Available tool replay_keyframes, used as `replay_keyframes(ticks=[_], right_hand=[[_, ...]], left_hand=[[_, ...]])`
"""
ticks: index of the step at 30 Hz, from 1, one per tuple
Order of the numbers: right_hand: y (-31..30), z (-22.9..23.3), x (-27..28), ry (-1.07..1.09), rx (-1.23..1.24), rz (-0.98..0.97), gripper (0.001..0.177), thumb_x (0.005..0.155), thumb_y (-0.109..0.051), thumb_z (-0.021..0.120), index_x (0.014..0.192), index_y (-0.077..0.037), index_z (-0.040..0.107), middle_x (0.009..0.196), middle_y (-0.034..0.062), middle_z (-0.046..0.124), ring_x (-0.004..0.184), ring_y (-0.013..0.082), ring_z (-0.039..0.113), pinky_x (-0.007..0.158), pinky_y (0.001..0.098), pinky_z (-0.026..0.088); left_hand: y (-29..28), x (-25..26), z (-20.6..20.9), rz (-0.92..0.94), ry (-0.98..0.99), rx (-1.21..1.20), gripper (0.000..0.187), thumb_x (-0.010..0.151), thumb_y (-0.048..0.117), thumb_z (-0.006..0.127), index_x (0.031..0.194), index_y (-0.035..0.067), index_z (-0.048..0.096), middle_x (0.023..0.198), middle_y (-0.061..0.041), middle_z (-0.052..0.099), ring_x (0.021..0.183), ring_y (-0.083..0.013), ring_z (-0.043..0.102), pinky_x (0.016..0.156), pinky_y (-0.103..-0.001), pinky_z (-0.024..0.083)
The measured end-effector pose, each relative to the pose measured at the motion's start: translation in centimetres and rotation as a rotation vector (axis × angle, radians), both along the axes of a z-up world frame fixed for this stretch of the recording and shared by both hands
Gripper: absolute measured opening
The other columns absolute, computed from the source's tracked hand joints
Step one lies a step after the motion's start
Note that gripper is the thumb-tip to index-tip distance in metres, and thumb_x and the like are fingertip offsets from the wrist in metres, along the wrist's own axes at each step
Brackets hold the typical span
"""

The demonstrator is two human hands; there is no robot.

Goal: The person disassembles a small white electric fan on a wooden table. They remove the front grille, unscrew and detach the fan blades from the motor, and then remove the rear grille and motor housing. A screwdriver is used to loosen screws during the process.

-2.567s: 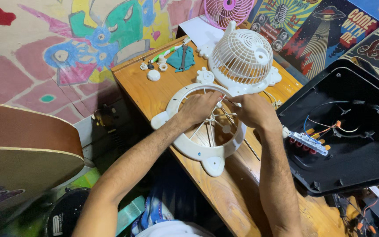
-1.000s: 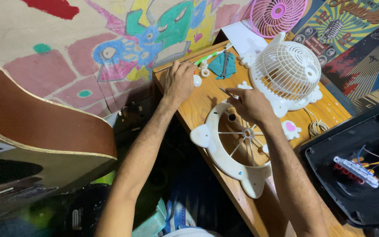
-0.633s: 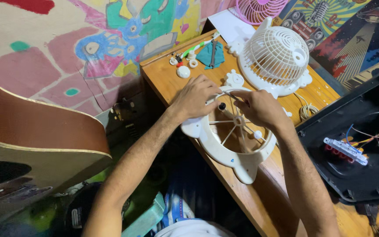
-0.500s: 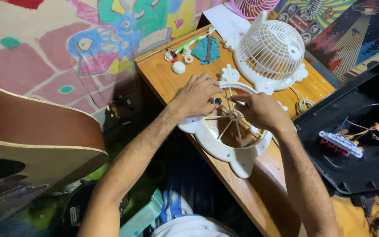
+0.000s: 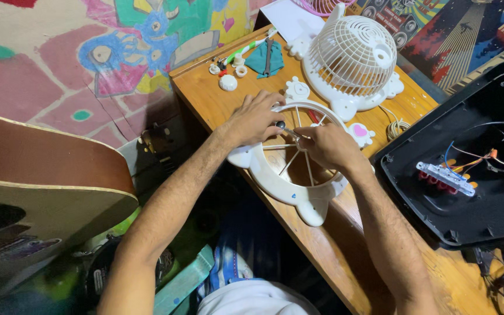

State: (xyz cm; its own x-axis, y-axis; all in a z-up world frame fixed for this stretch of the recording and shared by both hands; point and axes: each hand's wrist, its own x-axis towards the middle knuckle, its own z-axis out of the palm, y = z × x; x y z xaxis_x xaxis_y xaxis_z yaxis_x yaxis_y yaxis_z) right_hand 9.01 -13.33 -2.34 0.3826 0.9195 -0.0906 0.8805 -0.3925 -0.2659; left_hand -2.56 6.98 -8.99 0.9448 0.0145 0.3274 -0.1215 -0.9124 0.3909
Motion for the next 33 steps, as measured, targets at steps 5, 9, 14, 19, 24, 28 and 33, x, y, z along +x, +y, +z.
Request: replay_keyframes(ticks=[5, 9, 14, 19, 24, 28, 33], right_hand=[[0.1, -0.2, 0.0, -0.025, -0.028, 0.009, 0.031, 0.095, -0.026, 0.064, 0.124, -0.020, 0.074, 0.085, 0.0210, 0.074, 0.082, 0.0388, 0.071, 0.075, 0.0515, 0.054], [0.3, -0.6, -1.0, -0.080, 0.066, -0.041, 0.029, 0.096, -0.025, 0.061, 0.122, -0.022, 0.074, 0.086, 0.0160, 0.076, 0.073, 0.0332, 0.074, 0.070, 0.0481, 0.057], [0.5, -0.9, -0.8, -0.112, -0.097, -0.068, 0.024, 0.103, -0.025, 0.057, 0.119, -0.018, 0.074, 0.080, 0.0164, 0.075, 0.070, 0.0325, 0.072, 0.067, 0.0475, 0.056], [1.0, -1.1, 1.8, 0.077, -0.001, 0.106, 0.022, 0.096, -0.022, 0.062, 0.111, -0.011, 0.074, 0.076, 0.0147, 0.074, 0.068, 0.0330, 0.070, 0.066, 0.0458, 0.054], [1.1, -1.1, 2.3, 0.245, -0.073, -0.007, 0.025, 0.095, -0.023, 0.061, 0.111, -0.012, 0.076, 0.074, 0.0142, 0.074, 0.066, 0.0315, 0.072, 0.066, 0.0448, 0.057], [0.9, -1.0, 1.1, 0.035, 0.033, 0.002, 0.029, 0.092, -0.025, 0.065, 0.119, -0.018, 0.076, 0.081, 0.0156, 0.075, 0.071, 0.0325, 0.071, 0.071, 0.0459, 0.056], [0.9, -1.1, 0.8, -0.023, 0.014, 0.042, 0.028, 0.097, -0.026, 0.064, 0.122, -0.018, 0.076, 0.083, 0.0178, 0.074, 0.073, 0.0344, 0.070, 0.072, 0.0477, 0.054]], left_hand=[[-0.2, 0.4, -0.5, -0.005, 0.009, -0.046, 0.027, 0.089, 0.030, 0.077, 0.105, 0.009, 0.077, 0.137, -0.006, 0.049, 0.129, -0.0269, 0.043, 0.105, -0.047, 0.042], [-0.3, 0.5, -0.7, -0.011, 0.020, -0.046, 0.029, 0.091, 0.030, 0.076, 0.108, 0.008, 0.075, 0.128, -0.005, 0.050, 0.127, -0.0251, 0.044, 0.105, -0.045, 0.044], [-0.3, 0.6, -0.9, -0.010, 0.041, -0.048, 0.031, 0.091, 0.032, 0.076, 0.109, 0.006, 0.074, 0.125, -0.005, 0.051, 0.125, -0.0246, 0.044, 0.106, -0.043, 0.045], [-0.2, 0.6, -0.9, -0.027, -0.002, -0.051, 0.028, 0.091, 0.028, 0.077, 0.106, 0.005, 0.074, 0.124, -0.006, 0.052, 0.125, -0.0260, 0.045, 0.106, -0.043, 0.044], [-0.1, 0.4, -0.9, -0.050, -0.054, -0.070, 0.025, 0.090, 0.026, 0.077, 0.103, 0.005, 0.074, 0.123, -0.006, 0.054, 0.125, -0.0267, 0.047, 0.106, -0.041, 0.045], [-0.1, 0.3, -0.8, -0.049, -0.074, -0.079, 0.024, 0.090, 0.026, 0.077, 0.102, 0.005, 0.075, 0.122, -0.007, 0.055, 0.124, -0.0276, 0.048, 0.105, -0.041, 0.046], [-0.1, 0.3, -0.8, -0.043, -0.077, -0.091, 0.025, 0.091, 0.027, 0.077, 0.102, 0.005, 0.075, 0.121, -0.008, 0.056, 0.122, -0.0279, 0.050, 0.104, -0.041, 0.047]])
